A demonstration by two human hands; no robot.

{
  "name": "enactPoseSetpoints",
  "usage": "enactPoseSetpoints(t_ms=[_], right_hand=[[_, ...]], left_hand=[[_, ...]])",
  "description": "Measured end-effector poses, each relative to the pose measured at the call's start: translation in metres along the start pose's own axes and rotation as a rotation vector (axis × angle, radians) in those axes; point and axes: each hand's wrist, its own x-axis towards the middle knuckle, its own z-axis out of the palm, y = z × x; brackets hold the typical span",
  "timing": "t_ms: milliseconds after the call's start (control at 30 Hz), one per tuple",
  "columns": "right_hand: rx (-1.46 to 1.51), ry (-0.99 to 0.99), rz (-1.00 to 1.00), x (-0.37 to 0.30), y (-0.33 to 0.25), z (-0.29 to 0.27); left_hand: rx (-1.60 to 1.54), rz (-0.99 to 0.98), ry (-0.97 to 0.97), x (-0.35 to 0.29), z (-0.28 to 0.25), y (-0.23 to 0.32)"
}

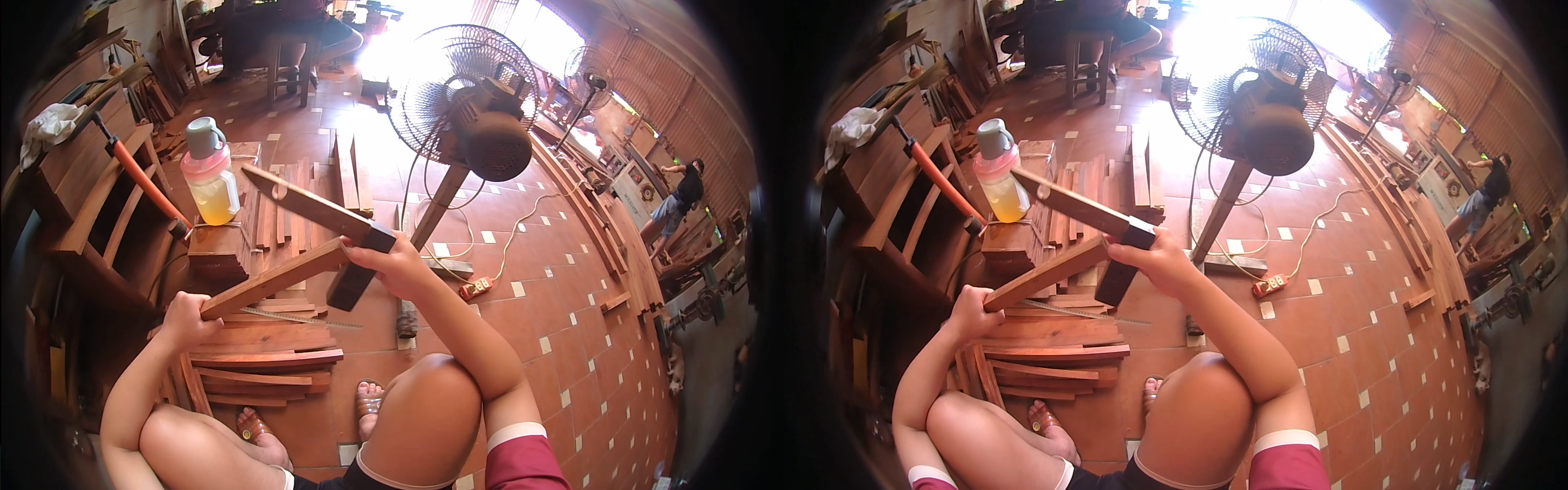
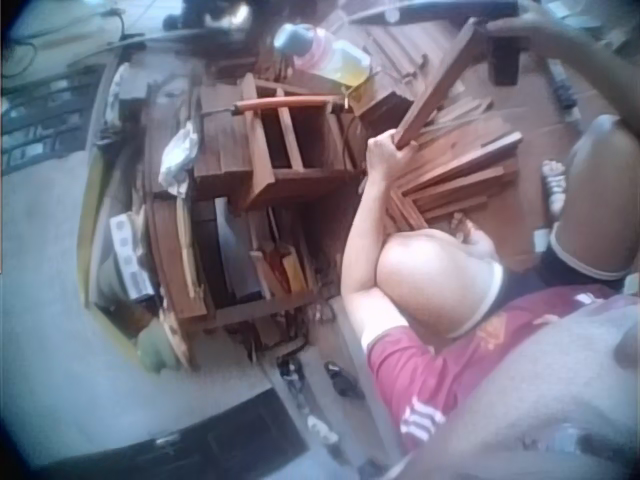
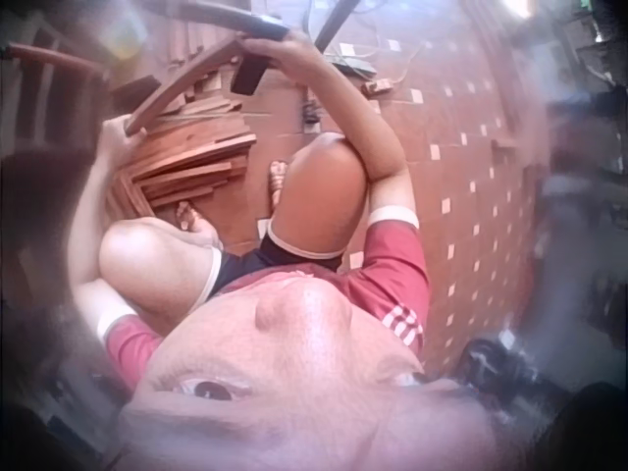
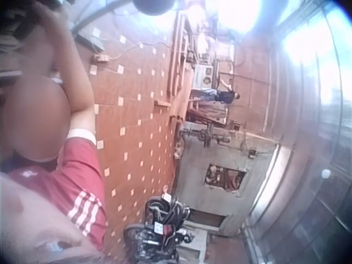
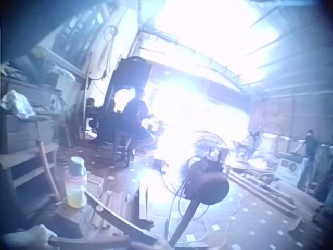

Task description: The person sits on the floor and uses a metal ruler to measure the length of several thin wooden strips. They then use a try square to check the angles and edges of the wood pieces.

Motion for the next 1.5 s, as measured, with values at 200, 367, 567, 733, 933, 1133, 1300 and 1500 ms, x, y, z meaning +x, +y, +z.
enactPoseSetpoints(t_ms=[200,367,567,733,933,1133,1300,1500], right_hand=[[-0.363,-0.089,0.110,-0.008,-0.003,-0.006],[-0.384,-0.205,0.167,-0.015,-0.009,-0.008],[-0.127,-0.248,0.172,-0.006,0.005,-0.007],[-0.087,-0.197,0.214,-0.003,0.012,-0.014],[-0.380,-0.190,0.172,-0.011,0.006,-0.001],[-0.364,-0.216,0.241,-0.010,-0.003,0.009],[-0.383,-0.266,0.250,-0.006,0.012,-0.010],[-0.288,-0.299,0.242,-0.006,0.006,-0.001]], left_hand=[[0.264,0.103,0.107,-0.011,-0.024,-0.009],[0.376,0.185,0.216,-0.015,-0.032,-0.007],[0.469,0.310,0.490,-0.019,-0.033,-0.009],[0.636,0.407,0.691,-0.014,-0.040,-0.008],[0.728,0.422,0.754,-0.018,-0.047,-0.004],[0.721,0.401,0.745,-0.018,-0.045,-0.008],[0.711,0.399,0.753,-0.013,-0.041,-0.007],[0.641,0.352,0.714,-0.011,-0.032,-0.013]])
